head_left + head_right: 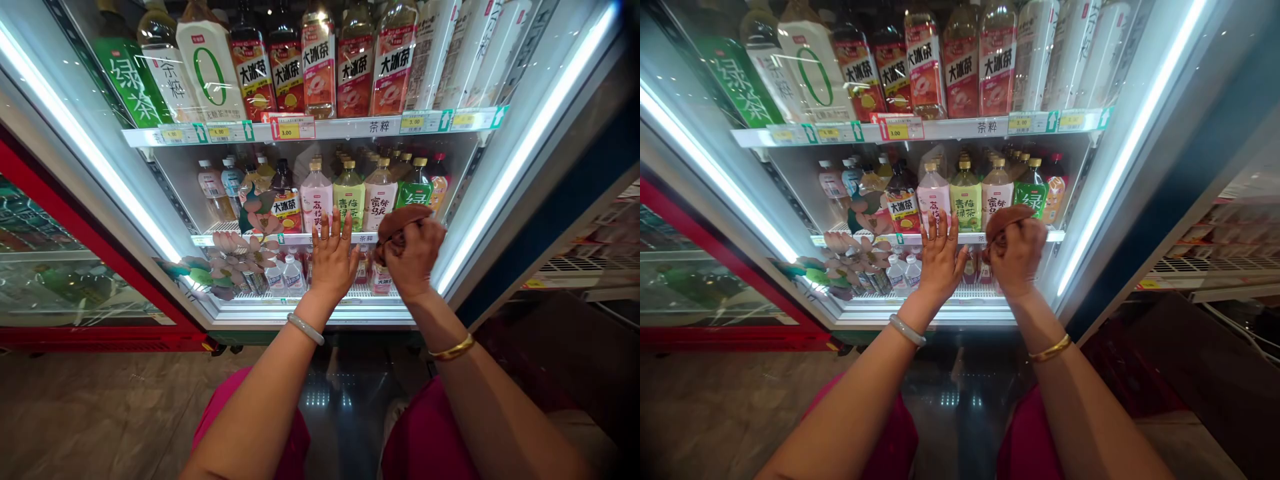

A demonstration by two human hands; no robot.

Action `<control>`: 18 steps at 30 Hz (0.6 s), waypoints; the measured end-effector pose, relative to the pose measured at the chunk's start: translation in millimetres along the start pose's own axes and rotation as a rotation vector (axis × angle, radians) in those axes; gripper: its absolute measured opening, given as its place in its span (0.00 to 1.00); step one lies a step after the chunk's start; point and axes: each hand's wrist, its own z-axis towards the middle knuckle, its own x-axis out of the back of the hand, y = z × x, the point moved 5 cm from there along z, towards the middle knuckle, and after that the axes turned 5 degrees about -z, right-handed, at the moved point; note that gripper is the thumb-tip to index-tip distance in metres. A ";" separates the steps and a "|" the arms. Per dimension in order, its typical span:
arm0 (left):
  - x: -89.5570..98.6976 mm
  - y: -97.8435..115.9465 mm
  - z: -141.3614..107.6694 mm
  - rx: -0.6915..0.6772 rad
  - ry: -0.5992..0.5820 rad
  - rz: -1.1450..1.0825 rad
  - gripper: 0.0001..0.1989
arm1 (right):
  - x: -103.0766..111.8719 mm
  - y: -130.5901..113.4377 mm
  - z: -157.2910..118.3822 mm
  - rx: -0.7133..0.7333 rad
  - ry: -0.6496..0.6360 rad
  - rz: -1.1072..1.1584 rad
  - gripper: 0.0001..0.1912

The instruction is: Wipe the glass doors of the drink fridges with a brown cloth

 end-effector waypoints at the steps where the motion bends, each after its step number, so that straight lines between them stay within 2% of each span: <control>1: -0.1 -0.2 -0.2 -0.002 0.009 -0.001 0.37 | -3.4 -12.3 -5.0 0.073 -0.042 0.021 0.17; 3: -0.2 -0.5 -0.6 -0.003 0.016 0.005 0.36 | -8.2 -30.0 -12.7 0.212 -0.114 0.064 0.15; 5: 0.4 -1.1 -0.6 0.001 0.005 0.016 0.35 | -8.1 -31.3 -12.9 0.269 -0.126 0.077 0.12; 7: 3.0 -2.8 0.1 0.008 0.001 0.023 0.35 | -3.3 -18.1 -4.6 0.204 -0.062 0.050 0.10; 9: 7.3 -5.2 1.4 0.010 0.015 0.024 0.34 | 2.1 -3.1 5.5 0.059 0.029 -0.001 0.10; 11: 11.2 -8.2 2.7 0.008 0.032 0.025 0.33 | 3.5 -1.4 10.6 -0.046 0.078 -0.038 0.11; 13: 13.7 -12.0 3.4 0.011 0.043 0.027 0.33 | -0.8 -17.6 8.7 -0.048 0.068 -0.036 0.12; 16: 15.9 -18.1 2.5 0.013 0.049 0.027 0.34 | -14.0 -56.9 -3.4 0.115 -0.033 0.034 0.11; 18: 17.6 -21.5 1.2 0.003 0.041 0.028 0.36 | -20.1 -71.7 -10.9 0.223 -0.097 0.072 0.10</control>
